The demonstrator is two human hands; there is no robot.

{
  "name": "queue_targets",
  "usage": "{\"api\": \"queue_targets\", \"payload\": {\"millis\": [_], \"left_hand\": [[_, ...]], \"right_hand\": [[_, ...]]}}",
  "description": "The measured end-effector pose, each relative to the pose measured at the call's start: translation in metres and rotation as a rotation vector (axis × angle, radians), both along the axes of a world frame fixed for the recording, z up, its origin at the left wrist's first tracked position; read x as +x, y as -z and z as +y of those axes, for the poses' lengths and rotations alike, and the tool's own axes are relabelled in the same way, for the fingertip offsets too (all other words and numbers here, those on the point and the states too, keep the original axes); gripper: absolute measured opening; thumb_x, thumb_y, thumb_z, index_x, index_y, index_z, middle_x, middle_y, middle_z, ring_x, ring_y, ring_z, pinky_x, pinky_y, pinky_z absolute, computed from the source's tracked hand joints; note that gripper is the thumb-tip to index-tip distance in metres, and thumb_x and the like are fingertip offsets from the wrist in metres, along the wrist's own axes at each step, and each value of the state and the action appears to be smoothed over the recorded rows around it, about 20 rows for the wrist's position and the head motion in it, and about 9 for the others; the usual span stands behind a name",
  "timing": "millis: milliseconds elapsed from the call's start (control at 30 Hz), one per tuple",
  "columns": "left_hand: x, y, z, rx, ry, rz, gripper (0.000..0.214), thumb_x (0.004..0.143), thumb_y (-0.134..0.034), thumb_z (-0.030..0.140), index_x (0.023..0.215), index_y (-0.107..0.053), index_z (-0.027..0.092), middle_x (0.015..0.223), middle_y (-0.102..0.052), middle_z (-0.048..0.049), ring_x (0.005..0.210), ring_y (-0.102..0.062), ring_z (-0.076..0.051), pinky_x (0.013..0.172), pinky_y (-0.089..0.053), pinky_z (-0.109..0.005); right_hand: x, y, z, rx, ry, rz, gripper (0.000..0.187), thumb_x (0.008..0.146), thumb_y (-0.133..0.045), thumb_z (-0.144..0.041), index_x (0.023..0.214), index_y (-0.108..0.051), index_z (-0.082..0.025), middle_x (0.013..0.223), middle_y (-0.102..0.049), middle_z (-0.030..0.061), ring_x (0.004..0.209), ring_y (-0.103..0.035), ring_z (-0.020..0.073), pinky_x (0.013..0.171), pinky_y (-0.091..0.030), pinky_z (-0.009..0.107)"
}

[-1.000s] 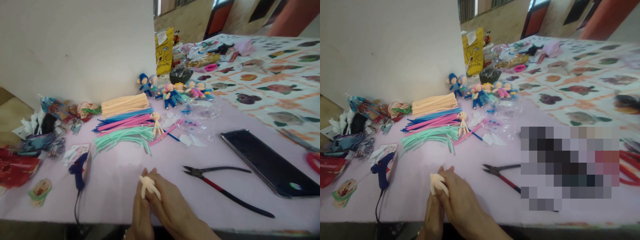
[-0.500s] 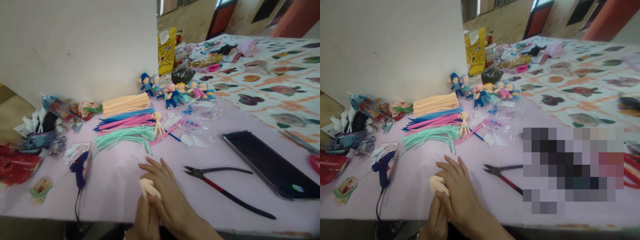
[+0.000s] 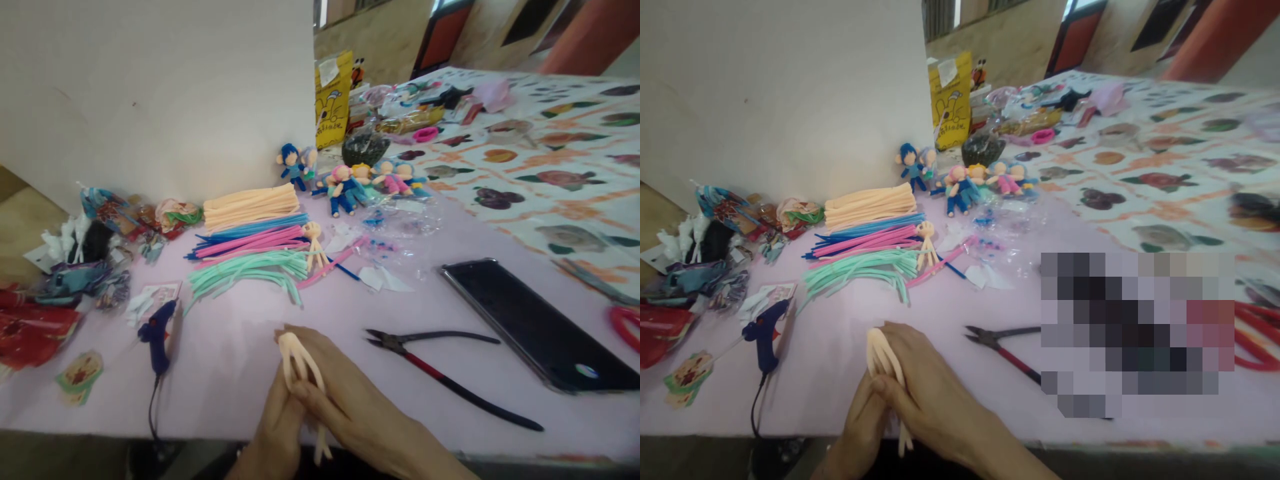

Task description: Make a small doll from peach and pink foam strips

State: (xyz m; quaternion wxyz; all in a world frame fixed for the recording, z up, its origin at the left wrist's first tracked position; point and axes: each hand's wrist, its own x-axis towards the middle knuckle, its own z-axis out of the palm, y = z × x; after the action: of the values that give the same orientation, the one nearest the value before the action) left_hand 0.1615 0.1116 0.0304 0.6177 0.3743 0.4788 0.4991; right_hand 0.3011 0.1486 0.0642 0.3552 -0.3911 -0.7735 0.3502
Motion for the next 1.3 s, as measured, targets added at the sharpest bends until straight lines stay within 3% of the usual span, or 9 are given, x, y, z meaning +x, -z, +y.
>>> {"api": "queue_targets", "payload": {"millis": [167, 367, 467, 600, 700, 867, 1067, 1167, 1300], "left_hand": [[-0.003, 0.007, 0.006, -0.052, 0.082, -0.073, 0.035, 0.083, -0.058, 0.048, 0.095, -0.063, 0.016, 0.073, -0.067, -0.0080, 0.089, -0.065, -0.028, 0.073, -0.053, -0.035], [-0.002, 0.011, 0.008, -0.027, 0.222, -0.127, 0.043, 0.086, -0.049, 0.055, 0.096, -0.059, 0.013, 0.053, -0.057, -0.0003, 0.048, -0.057, -0.015, 0.044, -0.043, -0.024], [-0.004, 0.003, 0.012, -0.021, 0.341, -0.162, 0.042, 0.089, -0.046, 0.052, 0.083, -0.061, 0.012, 0.056, -0.061, -0.0036, 0.044, -0.055, -0.012, 0.044, -0.043, -0.023], [-0.009, -0.014, 0.020, -0.154, 0.505, -0.213, 0.043, 0.086, -0.050, 0.052, 0.078, -0.064, 0.011, 0.068, -0.069, -0.0101, 0.048, -0.062, -0.015, 0.045, -0.048, -0.024], [-0.012, -0.021, 0.026, -0.231, 0.533, -0.242, 0.039, 0.083, -0.057, 0.048, 0.075, -0.065, 0.011, 0.066, -0.070, -0.0096, 0.048, -0.065, -0.016, 0.043, -0.048, -0.022], [-0.008, -0.026, 0.033, -0.277, 0.423, -0.251, 0.035, 0.074, -0.070, 0.045, 0.073, -0.064, 0.010, 0.054, -0.067, -0.0054, 0.042, -0.062, -0.015, 0.039, -0.045, -0.021], [-0.005, -0.035, 0.045, -0.212, -0.040, -0.197, 0.033, 0.065, -0.079, 0.038, 0.077, -0.062, 0.012, 0.063, -0.071, -0.0051, 0.062, -0.069, -0.021, 0.060, -0.053, -0.029], [-0.006, -0.037, 0.050, -0.184, -0.063, -0.189, 0.036, 0.064, -0.078, 0.040, 0.077, -0.061, 0.012, 0.072, -0.074, -0.0104, 0.072, -0.071, -0.028, 0.066, -0.054, -0.036], [-0.008, -0.034, 0.051, -0.188, -0.072, -0.245, 0.033, 0.066, -0.077, 0.036, 0.081, -0.059, 0.013, 0.079, -0.076, -0.0121, 0.081, -0.072, -0.029, 0.073, -0.054, -0.040]], "right_hand": [[0.006, -0.012, 0.003, -0.110, -0.072, 0.169, 0.037, 0.094, -0.043, -0.039, 0.119, -0.059, -0.018, 0.117, -0.063, 0.0143, 0.107, -0.061, 0.0239, 0.092, -0.050, 0.039], [0.007, -0.013, 0.004, -0.145, -0.039, 0.157, 0.033, 0.096, -0.039, -0.032, 0.103, -0.070, -0.022, 0.111, -0.066, 0.0103, 0.104, -0.062, 0.0213, 0.091, -0.050, 0.035], [0.007, -0.012, 0.005, -0.202, -0.010, 0.196, 0.029, 0.094, -0.044, -0.029, 0.093, -0.072, -0.021, 0.104, -0.067, 0.0090, 0.092, -0.066, 0.0197, 0.085, -0.053, 0.032], [0.007, -0.011, 0.009, -0.267, -0.008, 0.245, 0.028, 0.092, -0.046, -0.026, 0.081, -0.071, -0.018, 0.091, -0.069, 0.0074, 0.079, -0.066, 0.0172, 0.072, -0.053, 0.027], [0.006, -0.009, 0.013, -0.291, 0.014, 0.222, 0.026, 0.090, -0.047, -0.024, 0.078, -0.069, -0.016, 0.081, -0.068, 0.0056, 0.073, -0.064, 0.0165, 0.067, -0.051, 0.026], [0.002, -0.009, 0.019, -0.338, 0.078, 0.193, 0.023, 0.088, -0.047, -0.024, 0.079, -0.066, -0.015, 0.078, -0.069, 0.0051, 0.072, -0.063, 0.0167, 0.065, -0.049, 0.027], [0.000, -0.012, 0.007, -0.150, 0.327, 0.083, 0.020, 0.080, -0.057, -0.034, 0.067, -0.054, -0.019, 0.061, -0.061, 0.0000, 0.056, -0.057, 0.0142, 0.053, -0.045, 0.025], [0.000, -0.008, -0.003, -0.093, 0.265, -0.076, 0.014, 0.073, -0.065, -0.033, 0.071, -0.059, -0.019, 0.065, -0.064, 0.0004, 0.056, -0.058, 0.0147, 0.053, -0.045, 0.025], [-0.001, -0.001, -0.006, -0.151, 0.190, -0.060, 0.013, 0.078, -0.055, -0.020, 0.080, -0.068, -0.020, 0.072, -0.071, 0.0023, 0.060, -0.063, 0.0150, 0.056, -0.048, 0.024]]}}
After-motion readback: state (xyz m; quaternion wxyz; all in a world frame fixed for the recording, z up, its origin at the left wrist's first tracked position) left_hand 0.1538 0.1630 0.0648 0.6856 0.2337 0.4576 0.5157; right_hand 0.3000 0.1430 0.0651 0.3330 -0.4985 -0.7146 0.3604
